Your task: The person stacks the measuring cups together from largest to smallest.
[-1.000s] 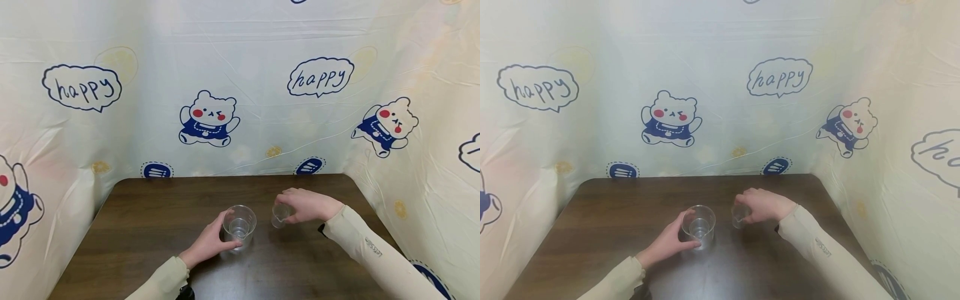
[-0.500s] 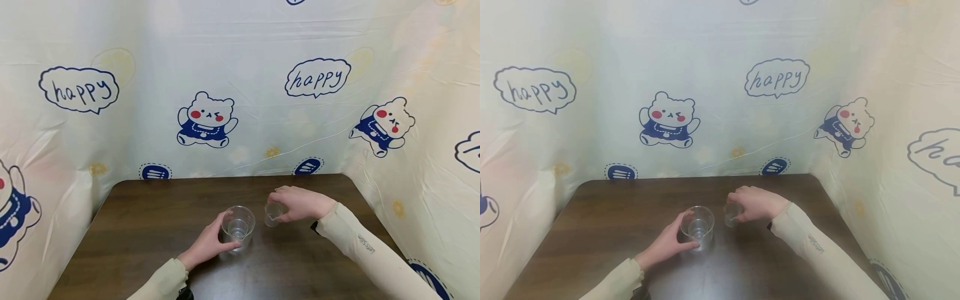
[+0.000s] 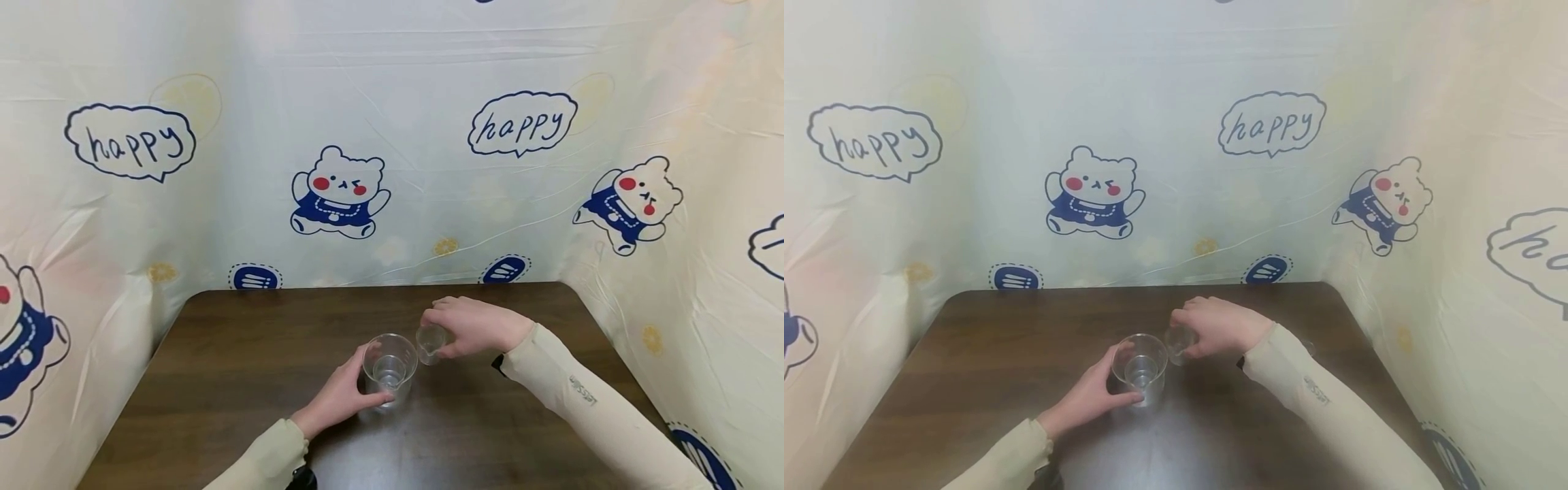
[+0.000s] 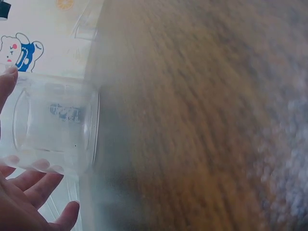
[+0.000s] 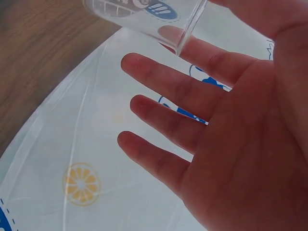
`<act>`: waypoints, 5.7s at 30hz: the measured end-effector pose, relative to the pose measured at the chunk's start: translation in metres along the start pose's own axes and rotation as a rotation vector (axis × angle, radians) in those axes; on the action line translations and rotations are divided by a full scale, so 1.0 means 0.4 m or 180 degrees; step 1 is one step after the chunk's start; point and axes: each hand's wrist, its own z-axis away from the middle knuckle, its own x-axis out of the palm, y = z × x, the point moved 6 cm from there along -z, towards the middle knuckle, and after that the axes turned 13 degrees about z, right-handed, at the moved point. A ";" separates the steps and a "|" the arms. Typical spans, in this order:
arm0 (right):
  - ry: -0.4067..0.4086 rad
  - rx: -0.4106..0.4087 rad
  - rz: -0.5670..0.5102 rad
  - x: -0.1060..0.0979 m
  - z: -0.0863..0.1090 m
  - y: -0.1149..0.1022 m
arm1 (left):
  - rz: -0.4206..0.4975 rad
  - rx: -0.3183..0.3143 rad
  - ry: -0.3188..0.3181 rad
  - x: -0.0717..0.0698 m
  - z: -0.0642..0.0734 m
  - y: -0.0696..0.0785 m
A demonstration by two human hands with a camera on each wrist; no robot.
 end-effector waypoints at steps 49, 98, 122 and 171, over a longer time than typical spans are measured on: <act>-0.0110 -0.0249 -0.0011 -0.001 -0.114 -0.076 | 0.0025 0.0009 -0.0027 -0.003 0.002 -0.005; -0.0398 -0.0277 0.0579 0.129 -0.188 -0.117 | 0.0054 0.0090 -0.0006 -0.002 0.006 -0.001; -0.0326 -0.0289 0.1047 0.141 -0.191 -0.134 | 0.0017 0.0098 -0.0040 -0.001 0.002 -0.015; 0.0028 -0.0129 -0.0055 0.041 -0.063 -0.037 | 0.0026 0.0028 0.0014 -0.001 0.007 -0.014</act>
